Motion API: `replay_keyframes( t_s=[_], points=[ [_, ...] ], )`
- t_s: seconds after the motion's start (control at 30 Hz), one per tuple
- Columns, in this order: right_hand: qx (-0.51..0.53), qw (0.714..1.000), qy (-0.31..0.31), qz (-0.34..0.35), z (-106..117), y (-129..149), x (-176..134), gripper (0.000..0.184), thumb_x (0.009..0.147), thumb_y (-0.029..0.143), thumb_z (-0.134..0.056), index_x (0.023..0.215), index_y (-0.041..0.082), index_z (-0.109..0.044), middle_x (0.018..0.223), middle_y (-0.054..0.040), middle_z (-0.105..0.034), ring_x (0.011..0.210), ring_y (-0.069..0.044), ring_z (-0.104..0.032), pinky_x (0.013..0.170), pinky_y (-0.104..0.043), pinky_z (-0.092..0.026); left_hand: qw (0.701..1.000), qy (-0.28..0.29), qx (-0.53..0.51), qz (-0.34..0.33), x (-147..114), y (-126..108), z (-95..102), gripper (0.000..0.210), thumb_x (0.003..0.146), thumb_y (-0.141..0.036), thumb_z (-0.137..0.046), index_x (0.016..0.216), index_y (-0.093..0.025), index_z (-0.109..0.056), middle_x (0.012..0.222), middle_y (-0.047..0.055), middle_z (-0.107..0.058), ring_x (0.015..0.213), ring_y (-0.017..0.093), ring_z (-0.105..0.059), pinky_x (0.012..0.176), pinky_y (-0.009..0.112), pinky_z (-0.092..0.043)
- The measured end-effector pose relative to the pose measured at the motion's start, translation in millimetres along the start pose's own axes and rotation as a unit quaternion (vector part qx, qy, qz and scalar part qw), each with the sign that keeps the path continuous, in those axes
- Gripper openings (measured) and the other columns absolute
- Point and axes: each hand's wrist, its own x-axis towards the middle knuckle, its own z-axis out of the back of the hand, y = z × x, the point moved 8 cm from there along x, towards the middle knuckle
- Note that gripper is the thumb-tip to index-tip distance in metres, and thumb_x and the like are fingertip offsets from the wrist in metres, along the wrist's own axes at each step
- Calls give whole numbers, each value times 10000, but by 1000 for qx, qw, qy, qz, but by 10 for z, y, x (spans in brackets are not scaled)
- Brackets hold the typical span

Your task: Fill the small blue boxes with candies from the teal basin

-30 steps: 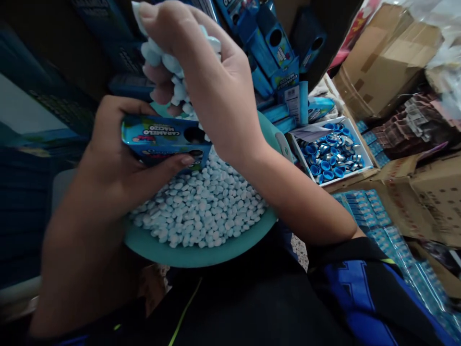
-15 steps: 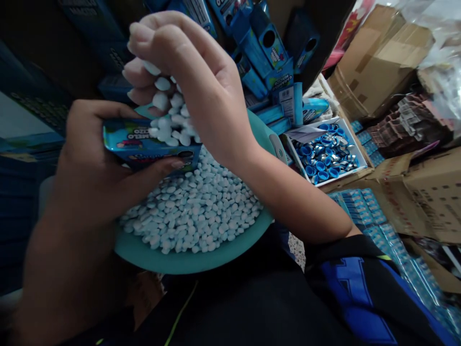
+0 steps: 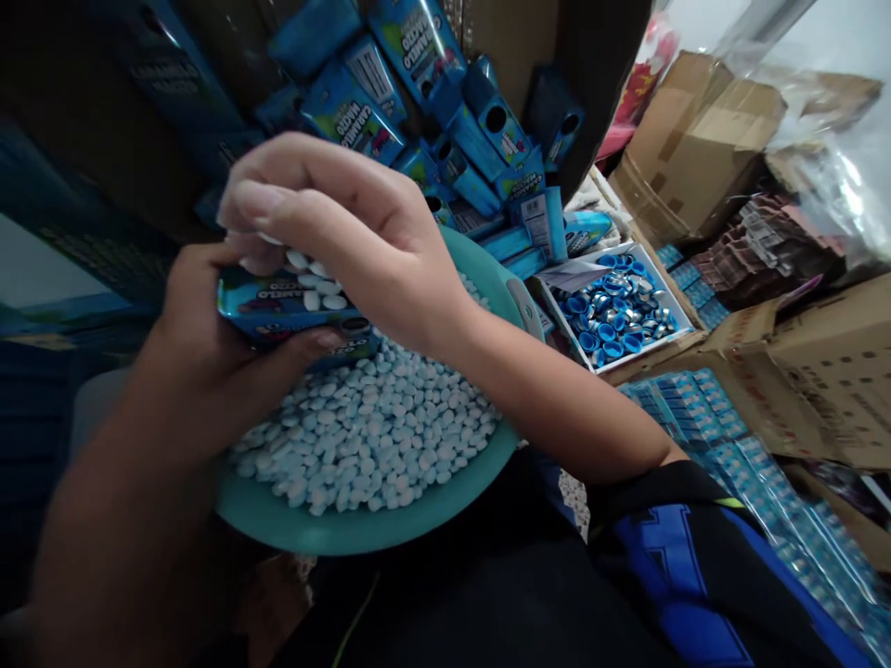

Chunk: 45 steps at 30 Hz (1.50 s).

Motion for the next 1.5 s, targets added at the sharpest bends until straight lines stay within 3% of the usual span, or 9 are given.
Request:
replay_keyframes(
  t_s=[0.1,0.37,0.6,0.77,1.07,1.2,1.33,1.43,1.5],
  points=[
    [-39,999,6,-29,21,-14,-11,240,959,315,-631,764,190,-694,859,-16,-678,809,-157,-664,811,-320,-585,999,-11,-31,-8,21,-35,18,617,906,-618,-727,1323,-225,-499,1087,38,-656,920,206,-712,676,299,-565],
    [-179,983,-16,-42,3,68,-93,393,1024,499,-607,765,209,-662,773,-13,-679,745,-140,-657,749,-289,-587,997,1,-60,52,15,58,-6,526,871,-536,-789,1228,-237,-543,926,-8,-662,731,163,-683,550,257,-527],
    [-221,973,-58,-46,41,66,-109,488,1053,567,-544,730,207,-606,695,7,-593,629,-112,-574,641,-265,-544,999,-1,-52,-2,19,-71,-7,523,896,-436,-790,1283,-246,-494,929,0,-701,683,147,-718,494,209,-552],
    [-249,968,-12,9,-33,97,-119,351,1073,512,-521,918,226,-652,875,-13,-658,796,-139,-635,795,-299,-567,999,15,-42,-1,12,-59,-18,530,912,-427,-768,1309,-235,-473,1035,50,-698,839,197,-757,583,256,-618],
    [-179,980,-9,-89,12,-64,-166,525,994,712,-484,1249,265,-586,1075,-65,-687,1053,-218,-708,950,-375,-616,996,-15,-34,85,-24,34,36,551,832,-470,-838,1265,-287,-551,991,-18,-713,803,189,-729,546,248,-543],
    [-150,985,9,-82,-17,-25,-163,462,997,634,-479,1281,277,-548,1195,-76,-689,1166,-232,-698,1033,-394,-593,991,-44,-23,123,-74,89,79,615,788,-488,-863,1291,-291,-569,1124,-2,-730,949,211,-742,690,291,-596],
    [-150,986,-9,-73,28,41,-123,352,983,422,-460,1303,276,-483,1305,-62,-673,1290,-206,-649,1134,-396,-531,991,-96,-16,90,-58,14,162,582,738,-450,-912,1208,-266,-623,1095,-6,-726,908,172,-723,714,269,-586],
    [-212,968,-5,-135,90,-44,-113,513,921,306,-495,1431,303,-443,1461,-57,-612,1373,-210,-589,1124,-395,-533,985,-162,-36,55,-51,-54,273,579,681,-390,-955,1144,-233,-645,1071,6,-725,907,169,-728,710,253,-591],
    [-224,960,38,-166,70,-117,-119,602,900,299,-525,1494,317,-430,1497,-61,-594,1380,-224,-580,1088,-385,-553,984,-160,-68,46,-44,-66,278,566,686,-362,-956,1147,-234,-652,1081,13,-729,925,174,-736,723,256,-600]
  ],
)
